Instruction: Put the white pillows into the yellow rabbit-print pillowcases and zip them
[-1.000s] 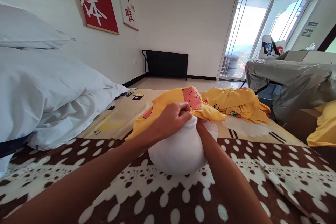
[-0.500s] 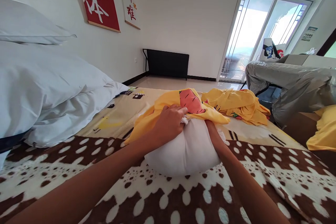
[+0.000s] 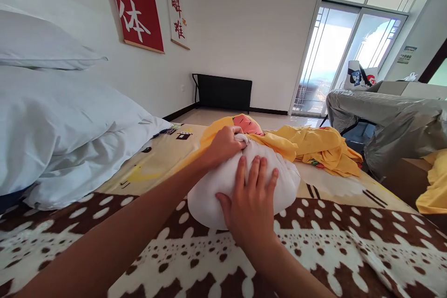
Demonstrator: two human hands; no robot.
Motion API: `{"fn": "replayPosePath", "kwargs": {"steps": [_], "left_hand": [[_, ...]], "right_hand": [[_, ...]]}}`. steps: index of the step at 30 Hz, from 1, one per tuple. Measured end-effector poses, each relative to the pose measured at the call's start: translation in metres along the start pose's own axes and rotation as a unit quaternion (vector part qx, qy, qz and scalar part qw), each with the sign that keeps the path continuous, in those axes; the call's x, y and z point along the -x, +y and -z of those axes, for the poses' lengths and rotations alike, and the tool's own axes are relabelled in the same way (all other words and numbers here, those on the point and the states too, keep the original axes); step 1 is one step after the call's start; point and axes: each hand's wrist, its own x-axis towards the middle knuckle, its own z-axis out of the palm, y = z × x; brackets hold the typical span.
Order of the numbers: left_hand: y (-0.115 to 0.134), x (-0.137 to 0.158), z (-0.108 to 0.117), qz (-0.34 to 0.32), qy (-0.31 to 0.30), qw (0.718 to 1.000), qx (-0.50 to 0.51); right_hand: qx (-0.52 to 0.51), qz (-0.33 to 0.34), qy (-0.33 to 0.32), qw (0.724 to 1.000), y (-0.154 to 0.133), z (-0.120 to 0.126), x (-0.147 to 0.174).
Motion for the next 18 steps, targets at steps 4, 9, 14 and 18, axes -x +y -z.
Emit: {"fn": "replayPosePath", "kwargs": {"steps": [4, 9, 14, 18], "left_hand": [[0.006, 0.010, 0.024, 0.005, -0.032, 0.998, 0.057], [-0.012, 0.005, 0.026, -0.023, -0.049, 0.999, 0.010], [-0.035, 0.006, 0.004, -0.041, -0.044, 0.986, -0.154], [-0.022, 0.019, -0.014, -0.076, -0.035, 0.925, -0.372]], "right_hand": [[-0.047, 0.052, 0.012, 0.997, 0.003, 0.000, -0.020], [-0.027, 0.053, -0.025, 0.998, 0.003, -0.011, -0.036], [-0.029, 0.059, -0.093, 0.994, 0.007, -0.036, -0.036], [-0.050, 0.040, -0.074, 0.995, 0.024, -0.047, -0.027]]}}
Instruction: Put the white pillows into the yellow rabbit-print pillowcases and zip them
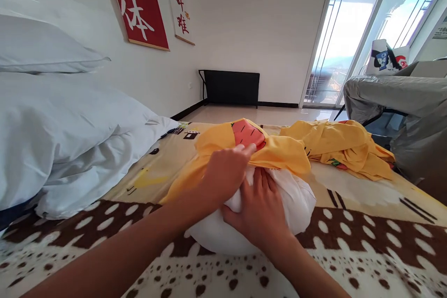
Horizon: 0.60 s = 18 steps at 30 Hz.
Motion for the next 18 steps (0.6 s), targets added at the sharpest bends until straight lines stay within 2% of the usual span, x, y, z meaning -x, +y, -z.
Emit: {"fn": "replayPosePath", "kwargs": {"steps": [3, 6, 8, 10, 12, 15, 18], "left_hand": [[0.024, 0.002, -0.002, -0.078, 0.038, 0.990, -0.115], [0.037, -0.001, -0.005, -0.159, 0.139, 0.963, -0.166], [0.035, -0.005, -0.006, -0.183, 0.206, 0.939, -0.204], [0.027, -0.009, -0.003, -0.166, 0.238, 0.927, -0.237], [0.014, -0.011, -0.001, -0.120, 0.226, 0.933, -0.252], [-0.009, -0.007, 0.000, -0.034, 0.177, 0.954, -0.239], [-0.029, 0.011, -0.004, 0.054, 0.102, 0.976, -0.184]], "right_hand": [[-0.013, -0.022, -0.001, 1.000, 0.018, -0.001, 0.003], [-0.026, -0.044, -0.013, 0.999, 0.037, 0.004, 0.000], [-0.031, -0.071, 0.005, 0.997, 0.047, 0.009, -0.003], [-0.035, -0.093, 0.033, 0.995, 0.053, 0.013, -0.006], [-0.038, -0.099, 0.049, 0.993, 0.056, 0.016, -0.007], [-0.044, -0.100, 0.050, 0.993, 0.057, 0.017, -0.008], [-0.049, -0.106, 0.053, 0.992, 0.059, 0.017, -0.008]]}}
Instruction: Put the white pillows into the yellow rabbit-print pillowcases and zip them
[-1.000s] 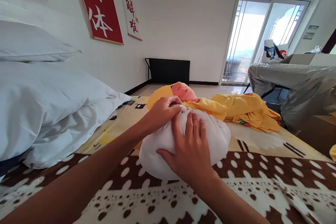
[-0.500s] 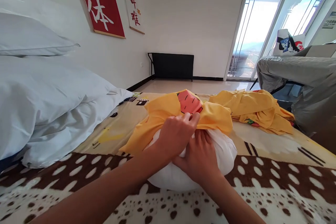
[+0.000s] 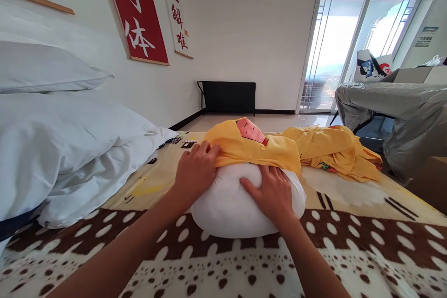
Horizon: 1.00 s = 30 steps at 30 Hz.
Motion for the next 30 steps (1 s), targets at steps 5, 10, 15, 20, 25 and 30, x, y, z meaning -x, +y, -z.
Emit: {"fn": "replayPosePath", "kwargs": {"steps": [5, 10, 15, 20, 25, 30], "left_hand": [[-0.010, 0.043, 0.000, 0.023, -0.046, 0.998, 0.031], [0.011, 0.043, 0.005, -0.095, 0.192, 0.977, 0.023], [0.032, 0.001, -0.015, -0.120, 0.246, 0.961, 0.042], [0.034, -0.033, -0.023, -0.068, 0.223, 0.970, 0.065], [0.051, -0.043, -0.011, -0.088, 0.213, 0.961, 0.151], [0.082, -0.052, -0.009, -0.158, 0.198, 0.937, 0.239]], "right_hand": [[-0.011, 0.009, 0.029, 0.999, 0.003, 0.002, 0.000], [-0.008, 0.029, 0.176, 0.984, 0.016, -0.004, 0.004], [-0.028, 0.090, 0.367, 0.925, 0.032, -0.016, 0.000], [0.067, 0.068, 0.246, 0.964, 0.023, 0.027, 0.017], [0.117, 0.214, 0.109, 0.964, 0.002, 0.057, 0.061], [0.139, 0.075, 0.102, 0.982, -0.024, -0.006, 0.055]]}}
